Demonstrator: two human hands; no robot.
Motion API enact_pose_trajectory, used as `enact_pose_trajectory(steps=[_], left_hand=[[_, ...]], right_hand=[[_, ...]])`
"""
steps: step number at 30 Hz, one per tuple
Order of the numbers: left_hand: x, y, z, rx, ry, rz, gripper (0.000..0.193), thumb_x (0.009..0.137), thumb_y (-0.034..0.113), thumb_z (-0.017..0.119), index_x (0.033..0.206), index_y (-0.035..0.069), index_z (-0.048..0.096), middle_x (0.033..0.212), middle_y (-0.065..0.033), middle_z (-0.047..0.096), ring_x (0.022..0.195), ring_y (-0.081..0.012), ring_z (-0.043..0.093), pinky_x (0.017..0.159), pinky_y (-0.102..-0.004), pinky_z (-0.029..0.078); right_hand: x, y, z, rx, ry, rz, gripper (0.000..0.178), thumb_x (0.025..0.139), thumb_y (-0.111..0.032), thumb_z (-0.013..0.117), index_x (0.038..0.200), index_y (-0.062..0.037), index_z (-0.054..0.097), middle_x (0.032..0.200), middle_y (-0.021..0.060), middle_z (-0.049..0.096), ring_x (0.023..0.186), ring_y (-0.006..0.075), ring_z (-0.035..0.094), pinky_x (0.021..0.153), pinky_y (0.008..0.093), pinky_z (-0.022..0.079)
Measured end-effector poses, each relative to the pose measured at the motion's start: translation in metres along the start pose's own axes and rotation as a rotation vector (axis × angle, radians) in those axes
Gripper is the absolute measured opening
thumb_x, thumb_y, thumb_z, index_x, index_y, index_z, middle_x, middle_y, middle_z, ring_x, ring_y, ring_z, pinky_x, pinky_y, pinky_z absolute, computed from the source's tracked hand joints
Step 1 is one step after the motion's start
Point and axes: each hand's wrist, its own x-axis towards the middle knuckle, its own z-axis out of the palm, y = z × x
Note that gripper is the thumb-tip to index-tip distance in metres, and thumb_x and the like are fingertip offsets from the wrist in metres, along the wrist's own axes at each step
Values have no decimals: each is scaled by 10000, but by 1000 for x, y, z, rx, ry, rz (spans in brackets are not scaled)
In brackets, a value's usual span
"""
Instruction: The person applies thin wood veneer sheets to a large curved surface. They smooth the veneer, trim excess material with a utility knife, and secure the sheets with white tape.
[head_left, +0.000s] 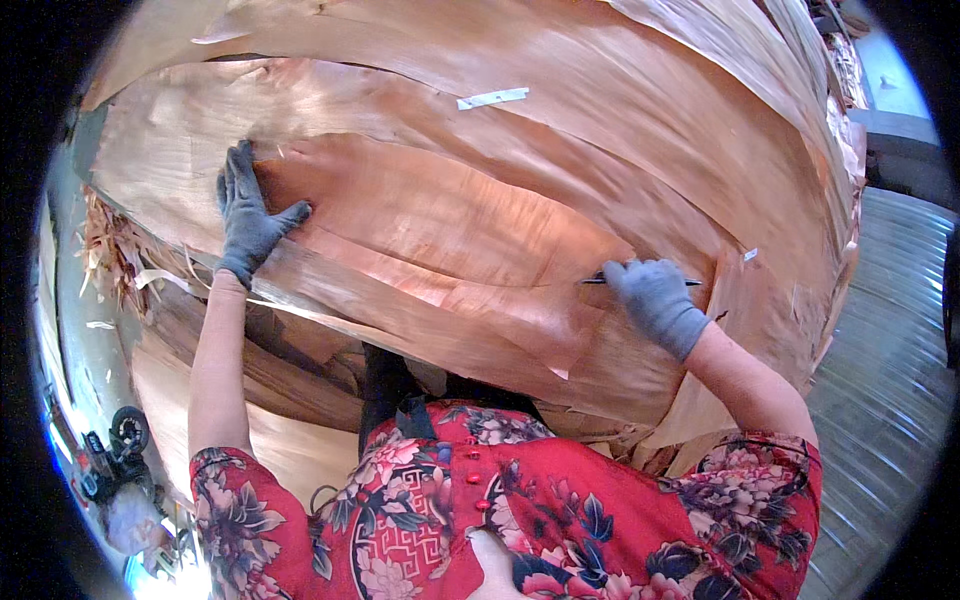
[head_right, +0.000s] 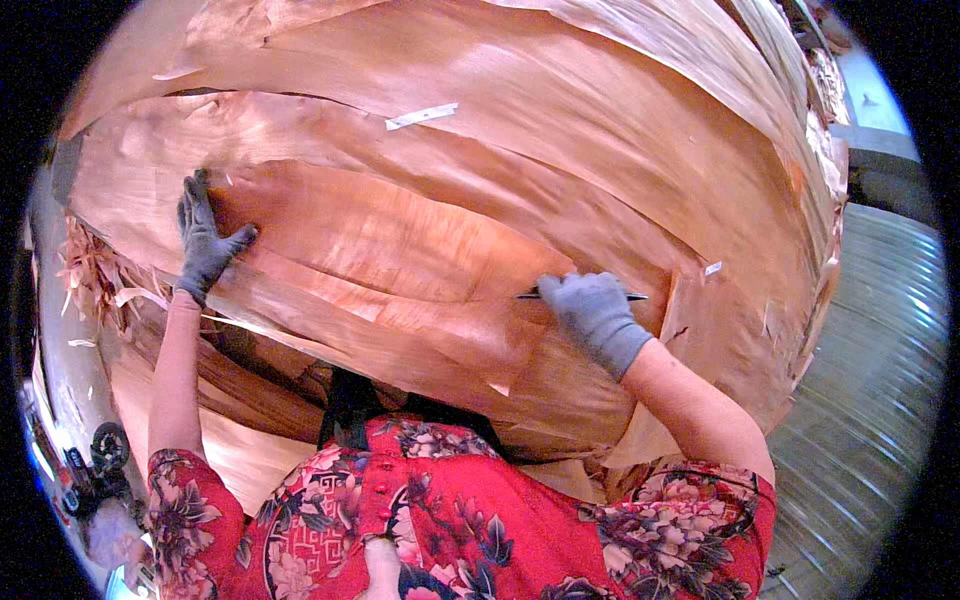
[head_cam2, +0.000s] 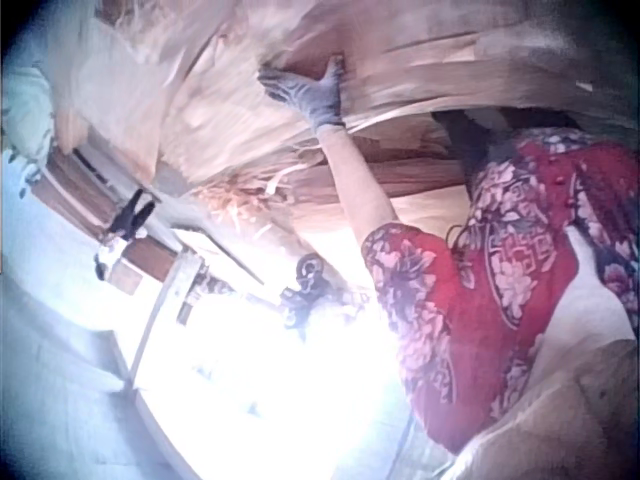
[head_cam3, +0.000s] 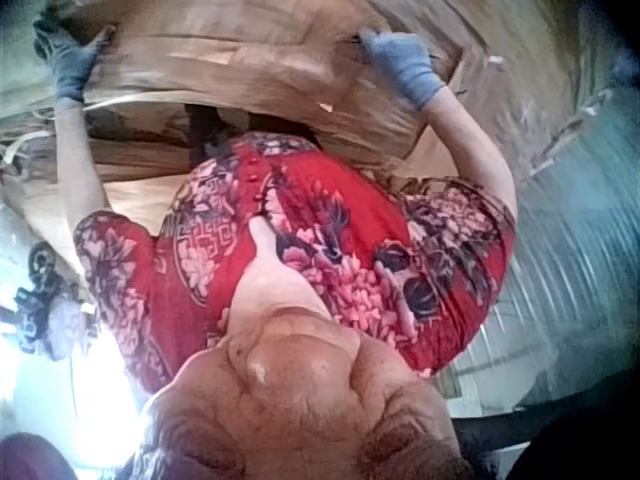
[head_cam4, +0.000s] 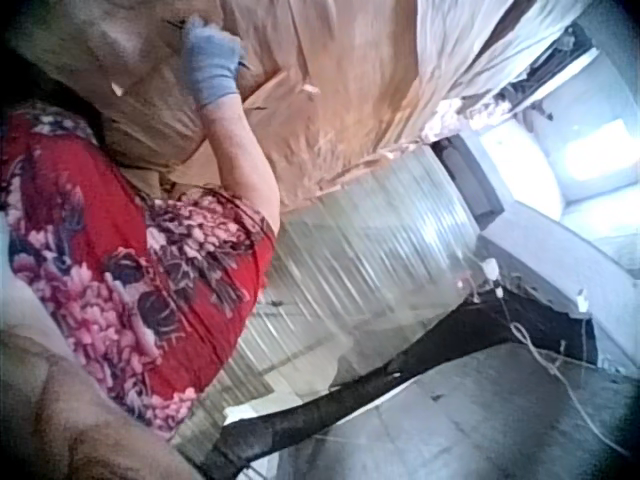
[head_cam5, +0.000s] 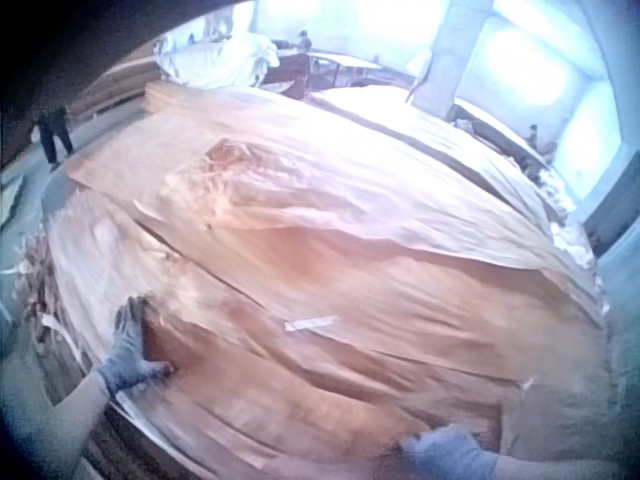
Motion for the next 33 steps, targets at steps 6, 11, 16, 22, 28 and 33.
enact_pose_trajectory(steps=[6, 11, 16, 22, 28, 33], left_hand=[[-1, 0, 2, -32, 20, -9, 1184, 618, 596, 722, 1448, 8, 116, 1500, -170, 191, 1401, -306, 138, 1137, -441, 51], [7, 21, -17, -107, -76, -131, 1209, 609, 626, 696, 1441, -22, 104, 1486, -211, 191, 1395, -339, 126, 1138, -425, 48], [1, 19, -15, -120, 14, -200, 1250, 553, 653, 721, 1437, -14, 142, 1475, -225, 212, 1402, -313, 149, 1147, -416, 41], [4, 26, -29, -209, -35, -256, 1245, 544, 632, 743, 1434, 2, 142, 1473, -212, 215, 1406, -292, 137, 1152, -403, 24], [4, 27, -28, -262, -31, -313, 1261, 517, 638, 754, 1430, 11, 150, 1469, -212, 218, 1403, -292, 144, 1153, -408, 29], [4, 25, -27, -260, -55, -321, 1256, 523, 649, 744, 1433, 19, 148, 1469, -220, 210, 1401, -312, 138, 1153, -410, 29]], right_hand=[[-49, 63, 29, 76, -49, 66, 80, 836, -129, 533, 912, -125, 560, 743, 112, 639, 646, 307, 641, 524, 415, 493], [-3, 9, -30, 389, 399, 49, 85, 841, -117, 561, 925, -105, 564, 772, 132, 631, 674, 331, 625, 540, 408, 488], [130, -117, -113, 499, 468, -269, 77, 853, -161, 550, 878, -88, 546, 767, 130, 624, 665, 325, 623, 549, 418, 490], [233, -176, -129, 119, 460, -294, 130, 845, -198, 565, 938, -108, 551, 742, 98, 622, 640, 281, 635, 512, 406, 486], [263, -201, -150, -47, 522, -342, 118, 838, -160, 542, 947, -122, 563, 744, 71, 646, 621, 236, 656, 485, 390, 491], [269, -209, -158, -41, 452, -349, 115, 837, -141, 522, 943, -125, 562, 763, 84, 666, 659, 242, 676, 492, 403, 501]])
